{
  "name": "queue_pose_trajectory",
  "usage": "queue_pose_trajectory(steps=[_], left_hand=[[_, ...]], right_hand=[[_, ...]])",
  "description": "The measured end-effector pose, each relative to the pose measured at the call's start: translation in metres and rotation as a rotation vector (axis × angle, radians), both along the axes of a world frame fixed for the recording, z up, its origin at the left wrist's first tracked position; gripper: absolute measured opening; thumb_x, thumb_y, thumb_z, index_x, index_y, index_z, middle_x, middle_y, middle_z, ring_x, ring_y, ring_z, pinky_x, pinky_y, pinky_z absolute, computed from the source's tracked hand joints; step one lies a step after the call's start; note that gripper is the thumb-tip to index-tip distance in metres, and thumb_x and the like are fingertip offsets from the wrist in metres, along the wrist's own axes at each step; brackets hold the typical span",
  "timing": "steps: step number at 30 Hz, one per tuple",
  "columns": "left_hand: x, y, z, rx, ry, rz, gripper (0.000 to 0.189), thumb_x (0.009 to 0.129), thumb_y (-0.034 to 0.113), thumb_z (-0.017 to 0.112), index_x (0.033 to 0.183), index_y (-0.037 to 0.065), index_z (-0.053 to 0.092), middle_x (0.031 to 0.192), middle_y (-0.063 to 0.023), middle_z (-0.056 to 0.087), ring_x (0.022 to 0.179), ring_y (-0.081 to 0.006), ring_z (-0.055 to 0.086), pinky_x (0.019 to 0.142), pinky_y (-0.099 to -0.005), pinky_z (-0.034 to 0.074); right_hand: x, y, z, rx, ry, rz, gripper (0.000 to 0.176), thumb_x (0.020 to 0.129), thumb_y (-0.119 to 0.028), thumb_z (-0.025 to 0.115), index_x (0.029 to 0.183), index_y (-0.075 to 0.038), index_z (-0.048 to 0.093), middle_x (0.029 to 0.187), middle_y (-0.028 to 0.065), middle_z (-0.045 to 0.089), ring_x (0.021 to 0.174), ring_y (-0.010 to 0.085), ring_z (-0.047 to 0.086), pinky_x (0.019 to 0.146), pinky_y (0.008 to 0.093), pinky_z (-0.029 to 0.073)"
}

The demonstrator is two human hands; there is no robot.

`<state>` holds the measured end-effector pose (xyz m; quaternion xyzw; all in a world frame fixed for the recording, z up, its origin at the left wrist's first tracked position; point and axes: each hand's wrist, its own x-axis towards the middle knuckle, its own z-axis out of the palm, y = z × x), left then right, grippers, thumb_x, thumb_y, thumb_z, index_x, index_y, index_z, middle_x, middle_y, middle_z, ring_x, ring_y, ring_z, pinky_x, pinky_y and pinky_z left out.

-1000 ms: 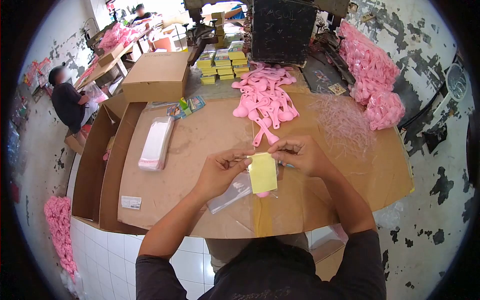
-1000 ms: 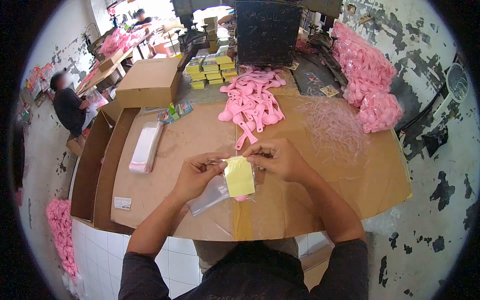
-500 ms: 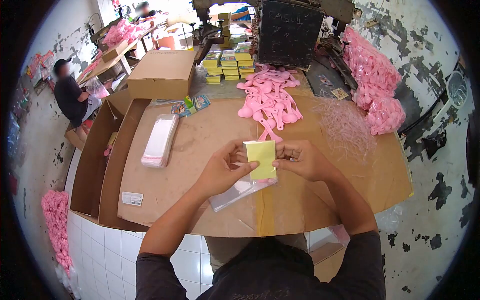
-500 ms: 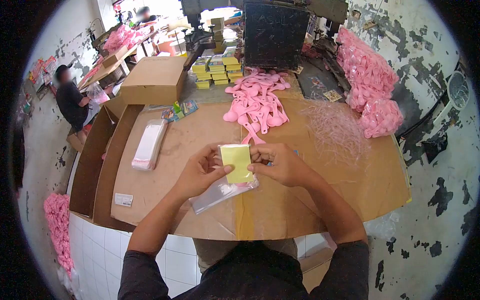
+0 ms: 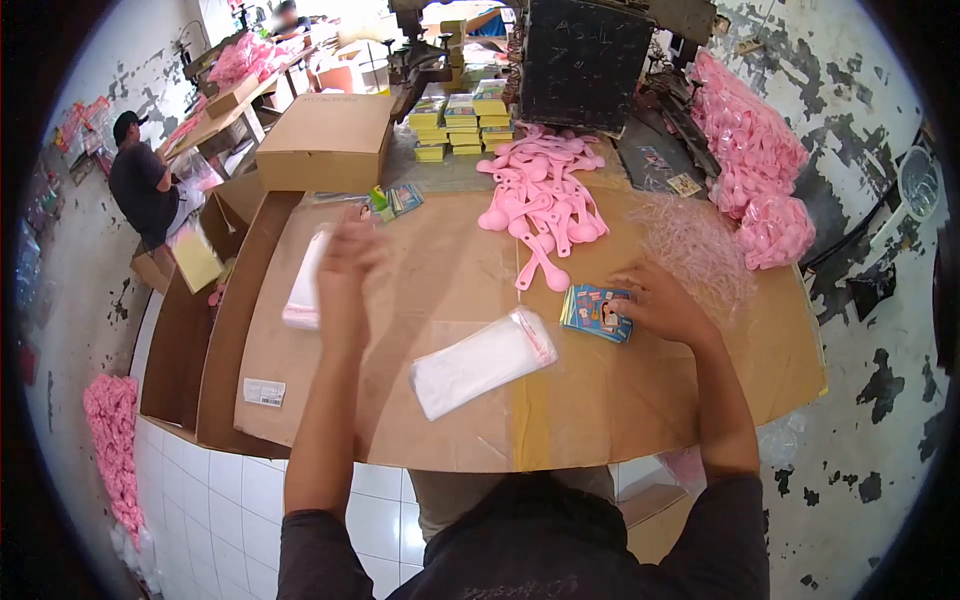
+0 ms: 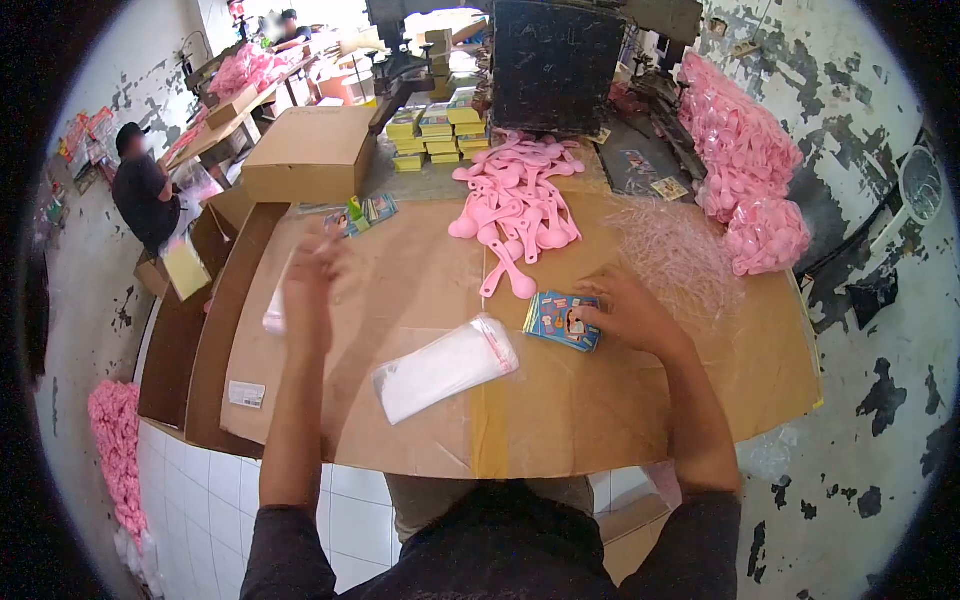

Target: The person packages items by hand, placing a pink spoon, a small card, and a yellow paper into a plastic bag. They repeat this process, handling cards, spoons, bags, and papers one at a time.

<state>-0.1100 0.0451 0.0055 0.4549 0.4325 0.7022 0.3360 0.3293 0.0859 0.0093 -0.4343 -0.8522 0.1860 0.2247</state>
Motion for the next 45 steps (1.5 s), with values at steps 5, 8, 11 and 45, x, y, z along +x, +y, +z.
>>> queue_pose_trajectory(steps=[5,8,11,45], left_hand=[[0.074,-0.021,-0.015,-0.134,0.904,-0.330,0.029,0.085,0.022,0.080,0.109,0.007,0.074,0.098,-0.0079,0.067,0.086,-0.0200,0.064,0.077,-0.0321,0.052],[0.084,-0.023,-0.026,-0.078,1.000,-0.356,0.025,0.084,0.017,0.080,0.105,0.005,0.074,0.093,-0.0087,0.066,0.080,-0.0195,0.064,0.072,-0.0321,0.052],[0.084,-0.020,-0.032,-0.183,0.906,-0.355,0.025,0.084,0.012,0.081,0.107,0.004,0.073,0.091,-0.0069,0.067,0.075,-0.0159,0.063,0.069,-0.0302,0.052],[0.101,-0.042,0.001,-0.253,0.062,-0.623,0.042,0.094,0.001,0.072,0.132,-0.001,0.055,0.096,-0.0106,0.076,0.080,-0.0114,0.071,0.072,-0.0245,0.056]], right_hand=[[-0.008,-0.002,0.003,-0.191,0.123,-0.057,0.025,0.086,-0.008,0.076,0.109,-0.001,0.072,0.097,0.0088,0.065,0.090,0.0183,0.063,0.078,0.0326,0.050],[-0.007,-0.002,0.003,-0.272,0.161,-0.131,0.019,0.086,-0.006,0.075,0.104,-0.001,0.072,0.092,0.0052,0.063,0.083,0.0145,0.060,0.073,0.0315,0.048],[-0.011,-0.005,0.004,-0.226,0.241,-0.188,0.017,0.088,-0.007,0.073,0.104,-0.001,0.071,0.093,0.0037,0.064,0.082,0.0136,0.060,0.073,0.0318,0.048],[-0.076,-0.047,0.034,-0.007,0.370,0.091,0.024,0.092,-0.005,0.071,0.116,-0.004,0.069,0.092,0.0065,0.071,0.083,0.0130,0.067,0.074,0.0291,0.054]])
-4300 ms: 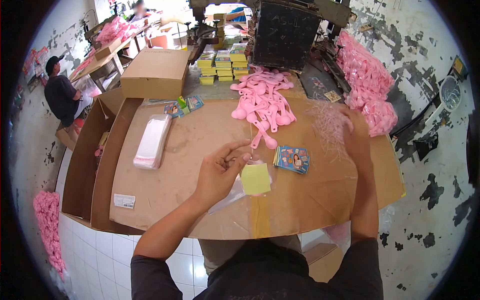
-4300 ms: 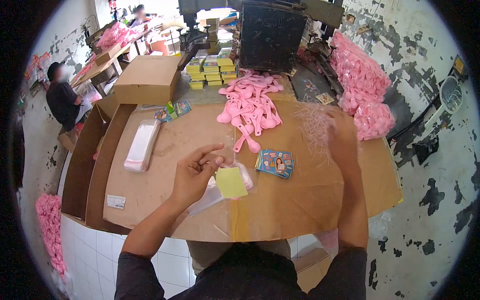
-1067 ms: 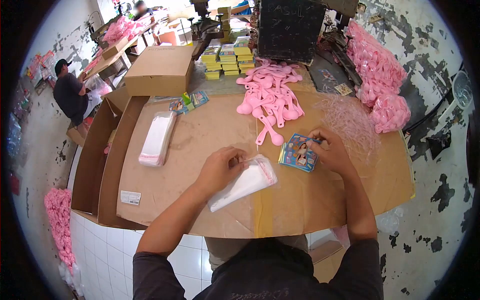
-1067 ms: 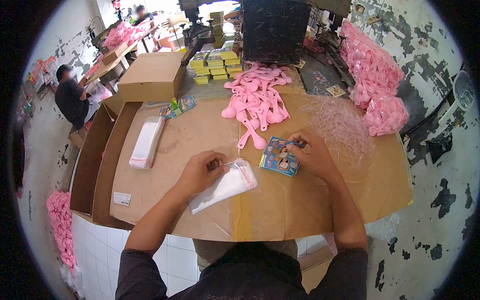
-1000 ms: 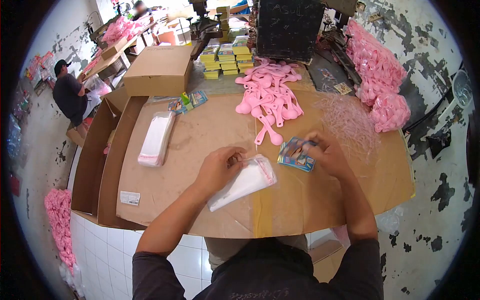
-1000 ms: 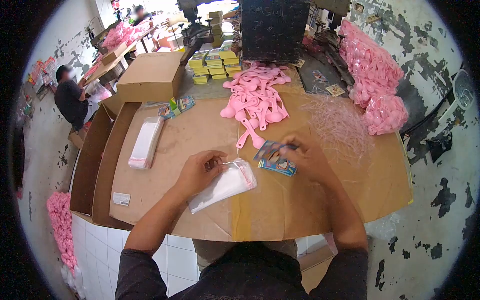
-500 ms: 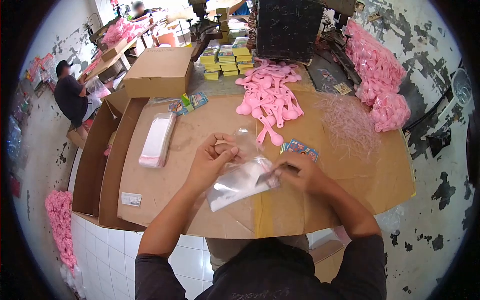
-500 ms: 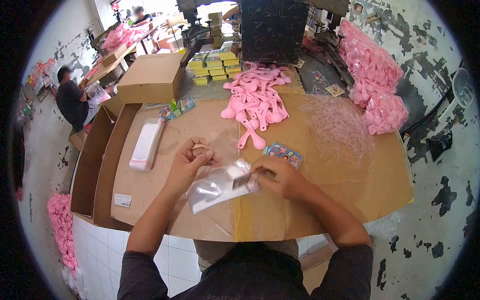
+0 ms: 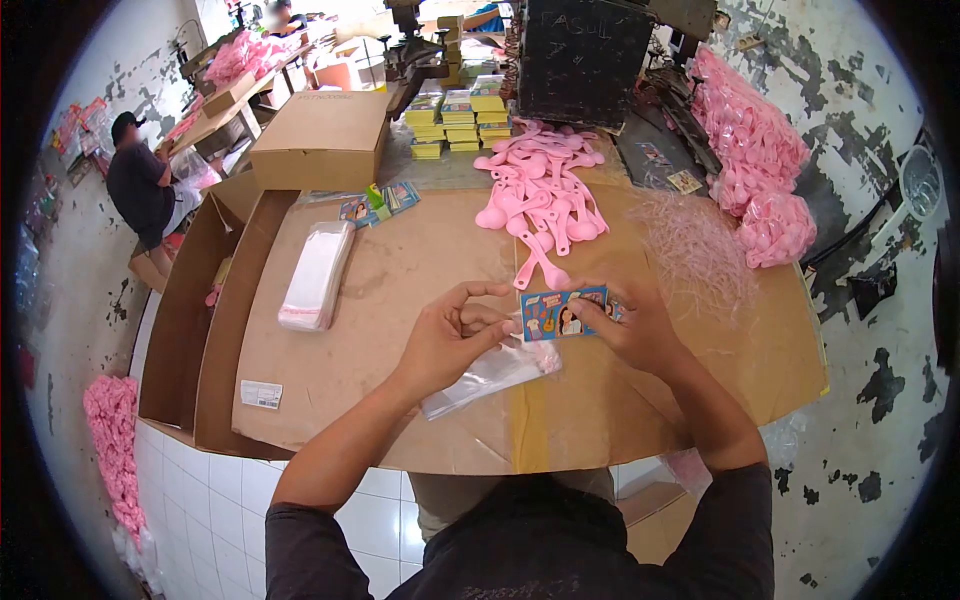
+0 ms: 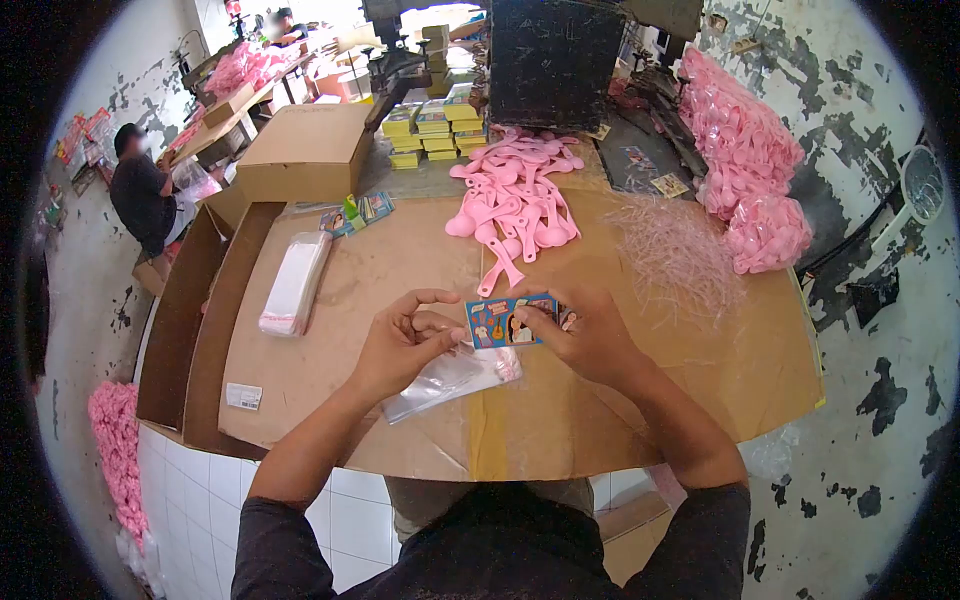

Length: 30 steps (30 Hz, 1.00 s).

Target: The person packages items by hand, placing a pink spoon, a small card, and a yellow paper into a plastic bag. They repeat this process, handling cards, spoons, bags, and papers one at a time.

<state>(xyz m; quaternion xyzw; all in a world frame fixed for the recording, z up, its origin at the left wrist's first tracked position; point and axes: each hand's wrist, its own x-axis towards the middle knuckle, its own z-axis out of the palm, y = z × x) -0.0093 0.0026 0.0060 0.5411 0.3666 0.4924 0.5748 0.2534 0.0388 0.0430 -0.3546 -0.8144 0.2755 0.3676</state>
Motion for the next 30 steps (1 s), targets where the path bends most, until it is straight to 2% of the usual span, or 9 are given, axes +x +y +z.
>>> queue_pose_trajectory(steps=[3,8,11,15,18,21,24,27,30], left_hand=[[0.002,0.000,-0.005,0.028,0.001,-0.004,0.038,0.094,0.001,0.071,0.130,-0.002,0.058,0.096,-0.0096,0.075,0.075,-0.0085,0.067,0.068,-0.0225,0.054],[0.002,-0.002,0.000,-0.009,0.011,-0.020,0.033,0.094,0.004,0.072,0.125,-0.002,0.063,0.095,-0.0085,0.074,0.067,-0.0066,0.061,0.063,-0.0219,0.052],[0.000,-0.001,0.000,-0.045,0.165,0.019,0.034,0.094,0.005,0.073,0.126,-0.002,0.063,0.097,-0.0070,0.075,0.082,-0.0089,0.069,0.074,-0.0241,0.056],[0.002,0.001,-0.010,-0.032,-0.040,0.016,0.034,0.094,0.006,0.074,0.125,-0.003,0.062,0.098,-0.0090,0.076,0.084,-0.0106,0.071,0.076,-0.0248,0.057],[0.003,0.000,-0.006,-0.020,-0.061,0.021,0.035,0.094,0.005,0.073,0.126,-0.004,0.062,0.100,-0.0102,0.077,0.086,-0.0112,0.071,0.078,-0.0255,0.057],[0.004,-0.003,-0.004,0.022,-0.002,0.024,0.038,0.094,0.004,0.073,0.129,-0.004,0.060,0.102,-0.0110,0.076,0.088,-0.0107,0.071,0.079,-0.0256,0.057],[0.008,-0.005,-0.006,0.083,0.103,0.011,0.040,0.094,0.003,0.072,0.132,-0.003,0.058,0.104,-0.0116,0.076,0.089,-0.0101,0.070,0.078,-0.0250,0.057],[0.010,-0.006,-0.003,0.090,0.092,0.025,0.041,0.095,0.002,0.071,0.133,-0.003,0.057,0.104,-0.0119,0.076,0.089,-0.0097,0.070,0.076,-0.0238,0.056],[0.009,-0.006,-0.002,0.065,0.037,0.086,0.041,0.095,0.001,0.071,0.133,-0.002,0.057,0.104,-0.0117,0.075,0.088,-0.0102,0.070,0.074,-0.0228,0.056]], right_hand=[[-0.007,0.000,0.005,0.138,0.032,-0.035,0.025,0.091,-0.004,0.071,0.116,-0.003,0.069,0.096,0.0081,0.072,0.084,0.0155,0.068,0.077,0.0304,0.054],[-0.014,0.003,0.006,0.080,0.139,-0.043,0.022,0.092,-0.003,0.069,0.115,-0.003,0.069,0.104,0.0095,0.072,0.088,0.0156,0.069,0.079,0.0303,0.055],[-0.015,0.002,0.003,0.051,0.166,-0.039,0.023,0.093,-0.004,0.069,0.116,-0.003,0.069,0.106,0.0094,0.073,0.090,0.0153,0.069,0.080,0.0300,0.055],[-0.014,0.002,-0.009,-0.138,0.318,-0.083,0.025,0.092,-0.004,0.070,0.117,-0.004,0.070,0.104,0.0090,0.073,0.092,0.0150,0.069,0.080,0.0297,0.055],[-0.012,-0.004,0.000,-0.073,0.109,-0.035,0.025,0.093,-0.005,0.070,0.117,-0.005,0.071,0.101,0.0080,0.073,0.090,0.0139,0.068,0.079,0.0297,0.054],[-0.011,0.006,0.005,0.132,-0.097,0.124,0.021,0.094,-0.008,0.069,0.116,-0.005,0.071,0.100,0.0075,0.073,0.087,0.0122,0.067,0.075,0.0293,0.053],[-0.024,0.002,0.006,0.084,-0.052,0.191,0.022,0.095,-0.011,0.069,0.116,-0.005,0.071,0.099,0.0076,0.072,0.083,0.0129,0.067,0.073,0.0299,0.052],[-0.034,-0.004,-0.009,-0.318,0.248,0.076,0.024,0.095,-0.014,0.070,0.117,-0.006,0.072,0.098,0.0083,0.072,0.083,0.0153,0.066,0.073,0.0307,0.052],[-0.029,-0.001,-0.016,-0.266,0.299,0.030,0.025,0.094,-0.015,0.071,0.117,-0.006,0.073,0.096,0.0084,0.071,0.082,0.0165,0.065,0.073,0.0305,0.052]])
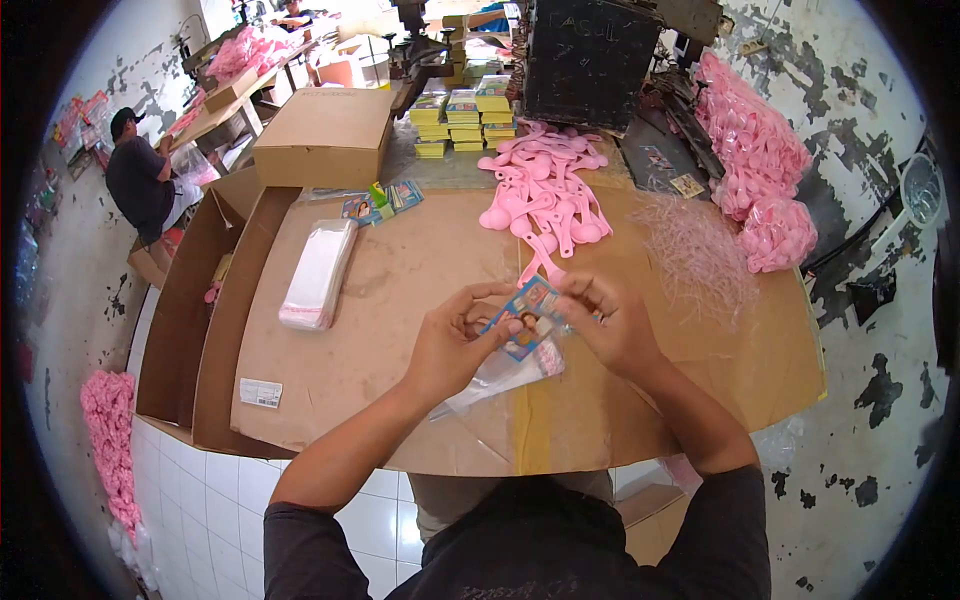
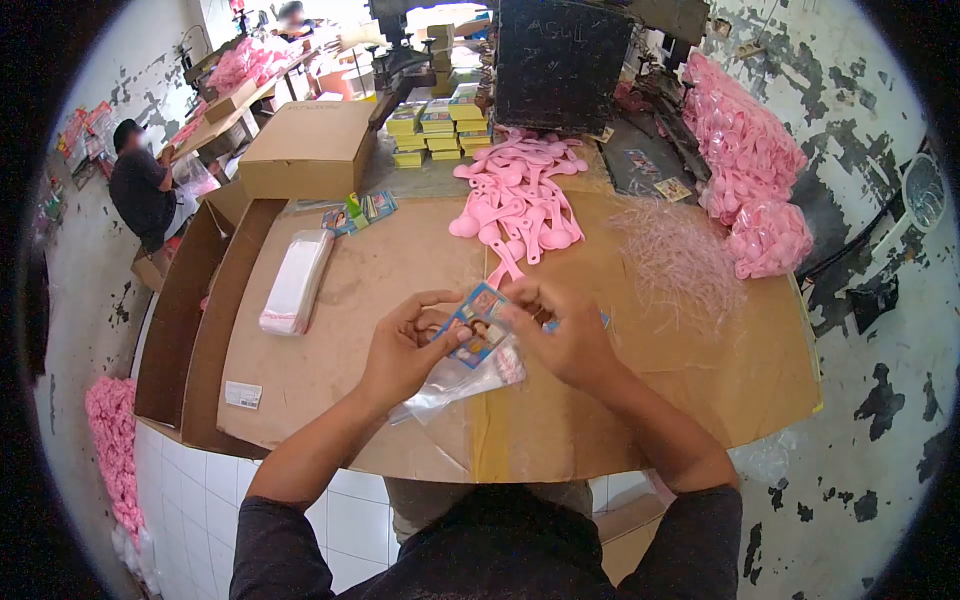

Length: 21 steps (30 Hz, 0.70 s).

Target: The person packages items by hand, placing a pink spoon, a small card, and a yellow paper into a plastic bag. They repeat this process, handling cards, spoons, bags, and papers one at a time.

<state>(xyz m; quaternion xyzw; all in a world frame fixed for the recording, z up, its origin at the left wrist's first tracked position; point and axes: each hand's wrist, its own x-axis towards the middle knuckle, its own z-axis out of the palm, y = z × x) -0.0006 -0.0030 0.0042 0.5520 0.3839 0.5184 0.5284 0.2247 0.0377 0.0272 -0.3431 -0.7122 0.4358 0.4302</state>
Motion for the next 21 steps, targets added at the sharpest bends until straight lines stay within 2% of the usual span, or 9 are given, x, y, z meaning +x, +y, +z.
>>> queue_pose_trajectory(steps=[3,6,9,12,15,18,21], left_hand=[[-0.002,0.002,-0.001,-0.008,0.003,0.010,0.040,0.095,0.001,0.071,0.132,-0.001,0.057,0.101,-0.0112,0.074,0.088,-0.0107,0.070,0.073,-0.0220,0.057],[-0.004,0.002,-0.003,-0.034,0.085,0.022,0.037,0.096,0.003,0.070,0.131,-0.002,0.058,0.099,-0.0096,0.074,0.086,-0.0089,0.070,0.072,-0.0211,0.056],[-0.005,0.004,-0.001,-0.075,0.079,0.060,0.033,0.098,0.006,0.069,0.129,-0.002,0.060,0.101,-0.0082,0.074,0.083,-0.0071,0.069,0.071,-0.0208,0.056],[-0.005,0.008,-0.004,-0.093,0.026,0.036,0.031,0.099,0.008,0.068,0.128,-0.001,0.061,0.104,-0.0076,0.074,0.083,-0.0065,0.068,0.071,-0.0213,0.056],[-0.006,0.009,-0.008,-0.123,-0.018,-0.042,0.032,0.099,0.010,0.069,0.128,-0.001,0.062,0.107,-0.0079,0.074,0.085,-0.0074,0.069,0.072,-0.0224,0.057],[-0.008,0.009,-0.011,-0.137,-0.040,-0.086,0.032,0.099,0.011,0.069,0.127,-0.001,0.061,0.108,-0.0084,0.074,0.088,-0.0086,0.070,0.073,-0.0232,0.058],[-0.009,0.009,-0.009,-0.140,-0.064,-0.054,0.033,0.098,0.011,0.070,0.127,-0.003,0.061,0.107,-0.0091,0.074,0.090,-0.0098,0.071,0.075,-0.0242,0.059]], right_hand=[[-0.002,-0.011,0.007,0.288,-0.232,0.108,0.022,0.095,-0.017,0.069,0.113,-0.005,0.074,0.099,0.0092,0.071,0.084,0.0174,0.065,0.073,0.0313,0.052],[0.000,0.008,0.005,0.460,-0.259,0.242,0.021,0.096,-0.019,0.068,0.107,-0.003,0.074,0.101,0.0109,0.069,0.087,0.0201,0.065,0.076,0.0342,0.053],[0.008,0.042,0.007,0.138,-0.468,0.023,0.024,0.096,-0.022,0.066,0.107,-0.002,0.073,0.105,0.0137,0.067,0.092,0.0266,0.065,0.082,0.0382,0.052],[0.001,0.080,-0.012,0.329,-0.501,-0.066,0.026,0.095,-0.021,0.065,0.112,-0.001,0.069,0.107,0.0164,0.066,0.095,0.0324,0.065,0.085,0.0417,0.052],[-0.018,0.095,-0.018,0.456,-0.739,-0.105,0.026,0.095,-0.016,0.064,0.115,0.000,0.066,0.111,0.0173,0.065,0.101,0.0321,0.064,0.087,0.0420,0.051],[-0.029,0.113,-0.032,0.462,-0.814,-0.156,0.028,0.093,-0.016,0.066,0.116,0.000,0.065,0.108,0.0182,0.066,0.102,0.0353,0.063,0.088,0.0430,0.051],[-0.025,0.130,-0.047,0.532,-0.704,-0.186,0.032,0.094,-0.014,0.066,0.123,0.000,0.064,0.105,0.0157,0.065,0.099,0.0285,0.066,0.085,0.0400,0.052]])
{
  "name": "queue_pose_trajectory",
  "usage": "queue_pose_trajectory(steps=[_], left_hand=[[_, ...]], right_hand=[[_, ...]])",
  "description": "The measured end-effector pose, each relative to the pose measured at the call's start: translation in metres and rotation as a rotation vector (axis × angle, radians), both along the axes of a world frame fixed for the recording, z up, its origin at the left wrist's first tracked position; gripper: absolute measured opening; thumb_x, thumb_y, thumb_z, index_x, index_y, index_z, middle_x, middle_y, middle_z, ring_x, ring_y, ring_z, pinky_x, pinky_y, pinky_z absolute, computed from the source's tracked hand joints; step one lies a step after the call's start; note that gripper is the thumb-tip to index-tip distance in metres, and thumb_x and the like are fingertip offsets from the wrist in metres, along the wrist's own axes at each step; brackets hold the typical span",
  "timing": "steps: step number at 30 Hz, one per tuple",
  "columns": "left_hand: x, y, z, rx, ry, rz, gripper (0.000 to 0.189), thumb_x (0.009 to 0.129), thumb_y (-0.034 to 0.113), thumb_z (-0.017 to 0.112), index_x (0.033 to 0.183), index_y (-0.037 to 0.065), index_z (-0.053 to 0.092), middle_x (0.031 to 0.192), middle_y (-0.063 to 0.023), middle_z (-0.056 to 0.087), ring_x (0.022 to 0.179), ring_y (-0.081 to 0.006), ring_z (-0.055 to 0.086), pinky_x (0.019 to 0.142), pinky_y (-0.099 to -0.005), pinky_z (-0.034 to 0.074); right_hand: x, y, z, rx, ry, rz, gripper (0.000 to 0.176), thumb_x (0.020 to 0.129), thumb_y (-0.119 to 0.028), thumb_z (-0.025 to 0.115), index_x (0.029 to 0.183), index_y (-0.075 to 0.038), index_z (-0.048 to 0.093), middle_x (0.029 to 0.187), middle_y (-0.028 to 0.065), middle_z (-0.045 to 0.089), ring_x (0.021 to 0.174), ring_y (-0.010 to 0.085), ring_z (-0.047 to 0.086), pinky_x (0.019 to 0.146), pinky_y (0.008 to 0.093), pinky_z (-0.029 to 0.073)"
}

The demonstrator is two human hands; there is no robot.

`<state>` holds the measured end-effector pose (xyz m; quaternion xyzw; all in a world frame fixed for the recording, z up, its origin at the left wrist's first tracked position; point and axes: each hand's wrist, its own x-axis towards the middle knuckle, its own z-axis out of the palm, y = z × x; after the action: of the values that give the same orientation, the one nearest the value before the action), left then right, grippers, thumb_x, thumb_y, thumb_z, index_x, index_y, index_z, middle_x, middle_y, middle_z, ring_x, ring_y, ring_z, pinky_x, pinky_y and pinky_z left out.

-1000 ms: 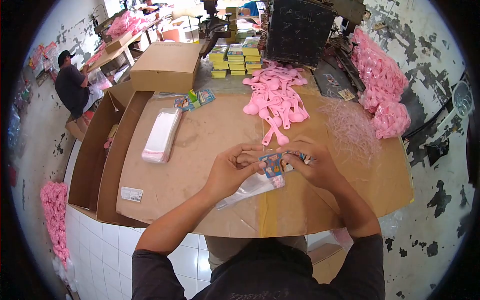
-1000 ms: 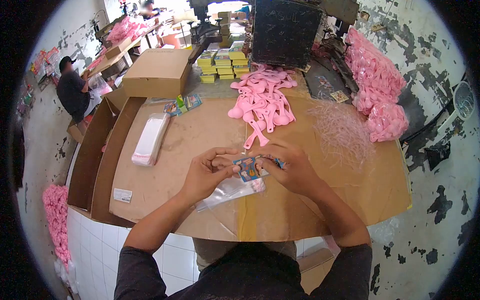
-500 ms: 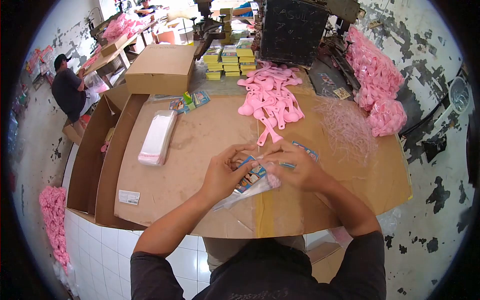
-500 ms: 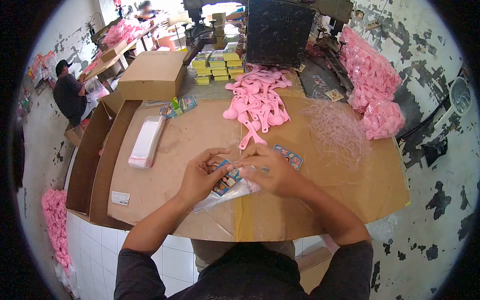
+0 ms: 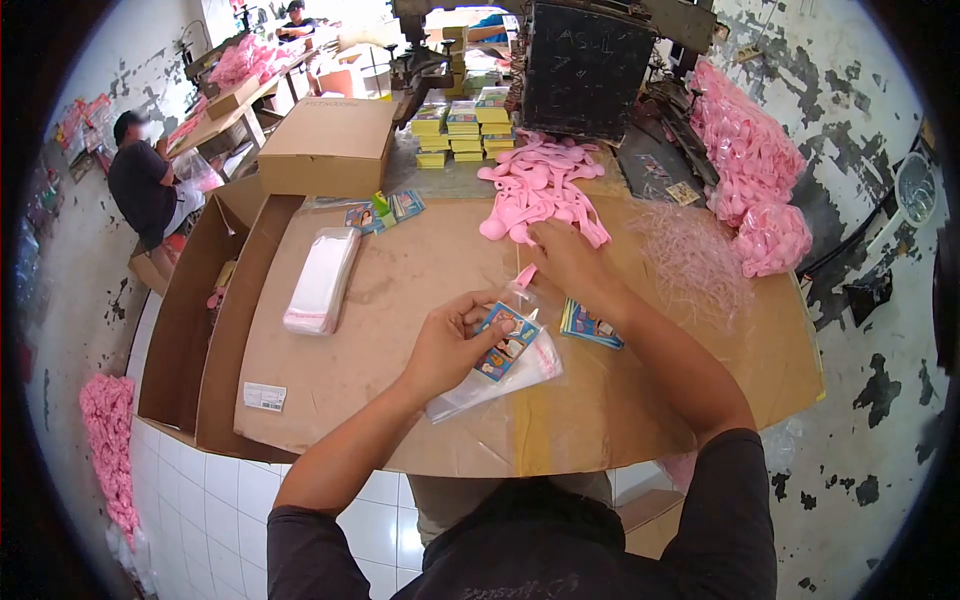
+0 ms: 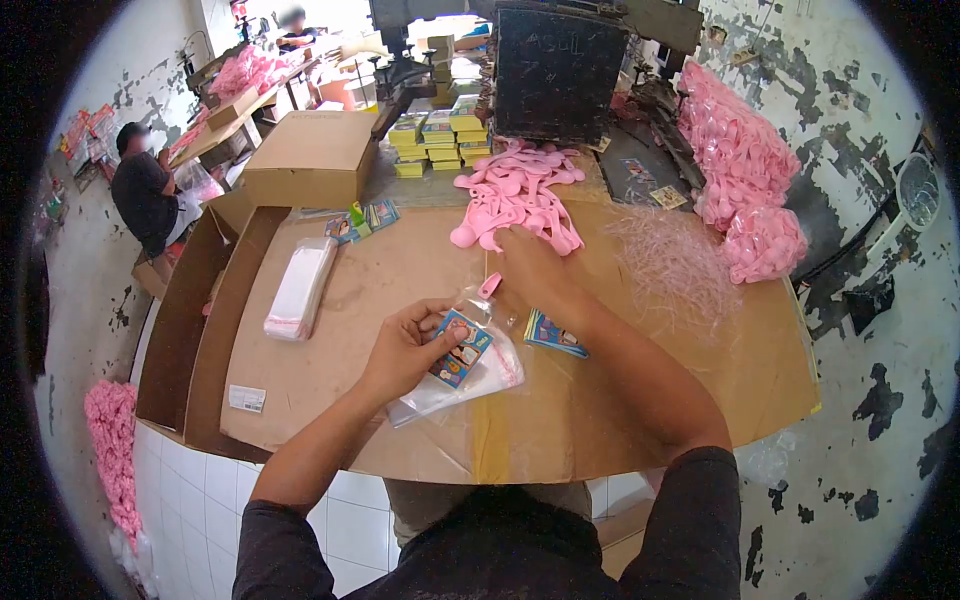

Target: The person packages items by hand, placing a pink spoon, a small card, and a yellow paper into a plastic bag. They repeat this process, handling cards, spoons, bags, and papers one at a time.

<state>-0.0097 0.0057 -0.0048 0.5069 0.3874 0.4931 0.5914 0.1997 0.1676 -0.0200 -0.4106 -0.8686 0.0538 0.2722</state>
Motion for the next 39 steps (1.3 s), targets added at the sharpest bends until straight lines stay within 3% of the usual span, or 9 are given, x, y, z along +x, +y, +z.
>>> queue_pose_trajectory(steps=[3,6,12,15,24,27,30,33,39], left_hand=[[-0.001,0.002,0.002,0.008,-0.026,0.046,0.034,0.098,0.011,0.070,0.127,-0.004,0.060,0.107,-0.0101,0.074,0.090,-0.0107,0.071,0.076,-0.0249,0.059],[-0.001,0.001,0.003,0.007,-0.052,0.045,0.036,0.098,0.010,0.070,0.128,-0.005,0.059,0.107,-0.0111,0.075,0.090,-0.0112,0.072,0.076,-0.0249,0.059],[0.002,-0.005,0.011,0.026,-0.042,0.061,0.032,0.099,0.010,0.069,0.126,-0.003,0.061,0.105,-0.0100,0.075,0.088,-0.0108,0.072,0.075,-0.0239,0.059],[0.001,-0.006,0.016,0.036,-0.035,0.036,0.029,0.100,0.011,0.068,0.125,-0.003,0.063,0.105,-0.0081,0.075,0.086,-0.0083,0.070,0.073,-0.0223,0.058],[-0.006,-0.002,0.010,-0.023,0.028,-0.044,0.034,0.101,0.014,0.066,0.131,-0.002,0.062,0.106,-0.0061,0.076,0.087,-0.0055,0.068,0.073,-0.0209,0.056],[-0.005,0.000,0.006,0.027,-0.009,-0.050,0.035,0.103,0.015,0.065,0.134,0.000,0.061,0.100,-0.0011,0.076,0.073,-0.0001,0.062,0.059,-0.0182,0.047],[-0.002,-0.003,0.011,0.018,-0.045,-0.041,0.034,0.103,0.016,0.065,0.132,0.000,0.062,0.099,0.0001,0.076,0.070,0.0007,0.059,0.056,-0.0181,0.043],[-0.008,-0.003,0.012,-0.006,0.029,-0.098,0.034,0.103,0.017,0.065,0.132,0.000,0.063,0.100,-0.0011,0.075,0.077,-0.0008,0.063,0.062,-0.0184,0.048],[-0.005,0.001,0.005,0.082,-0.095,-0.090,0.033,0.104,0.018,0.062,0.130,-0.001,0.061,0.105,-0.0078,0.075,0.087,-0.0082,0.068,0.075,-0.0235,0.054]], right_hand=[[-0.002,-0.035,0.057,-0.250,0.230,0.107,0.037,0.098,-0.009,0.062,0.133,0.000,0.059,0.105,0.0097,0.066,0.093,0.0178,0.066,0.080,0.0338,0.053],[-0.003,-0.062,0.075,-0.708,0.815,0.329,0.042,0.100,-0.004,0.059,0.142,-0.002,0.054,0.106,0.0044,0.066,0.089,0.0100,0.063,0.076,0.0276,0.053],[0.014,-0.076,0.092,-0.540,0.834,0.311,0.043,0.099,0.001,0.059,0.142,-0.001,0.054,0.111,0.0070,0.063,0.095,0.0119,0.065,0.077,0.0269,0.055],[0.017,-0.076,0.089,-0.551,0.814,0.413,0.043,0.099,0.001,0.059,0.142,0.000,0.053,0.115,0.0079,0.063,0.097,0.0123,0.065,0.078,0.0272,0.056],[0.009,-0.089,0.085,-0.510,0.923,0.336,0.045,0.099,0.002,0.059,0.143,0.001,0.051,0.124,0.0096,0.062,0.103,0.0152,0.065,0.083,0.0288,0.057],[0.011,-0.090,0.086,-0.584,0.885,0.347,0.045,0.099,0.002,0.059,0.143,0.001,0.051,0.123,0.0093,0.062,0.103,0.0154,0.065,0.084,0.0295,0.057],[0.008,-0.095,0.083,-0.616,0.895,0.358,0.045,0.099,0.001,0.059,0.144,0.001,0.050,0.121,0.0083,0.061,0.103,0.0154,0.065,0.085,0.0294,0.057],[0.003,-0.101,0.075,-0.529,0.918,0.404,0.042,0.099,0.001,0.059,0.140,0.002,0.054,0.120,0.0084,0.060,0.104,0.0148,0.064,0.085,0.0282,0.055],[0.011,-0.111,0.065,-0.254,0.458,0.491,0.031,0.102,-0.008,0.057,0.131,0.002,0.061,0.126,0.0104,0.059,0.120,0.0215,0.057,0.102,0.0357,0.045]])
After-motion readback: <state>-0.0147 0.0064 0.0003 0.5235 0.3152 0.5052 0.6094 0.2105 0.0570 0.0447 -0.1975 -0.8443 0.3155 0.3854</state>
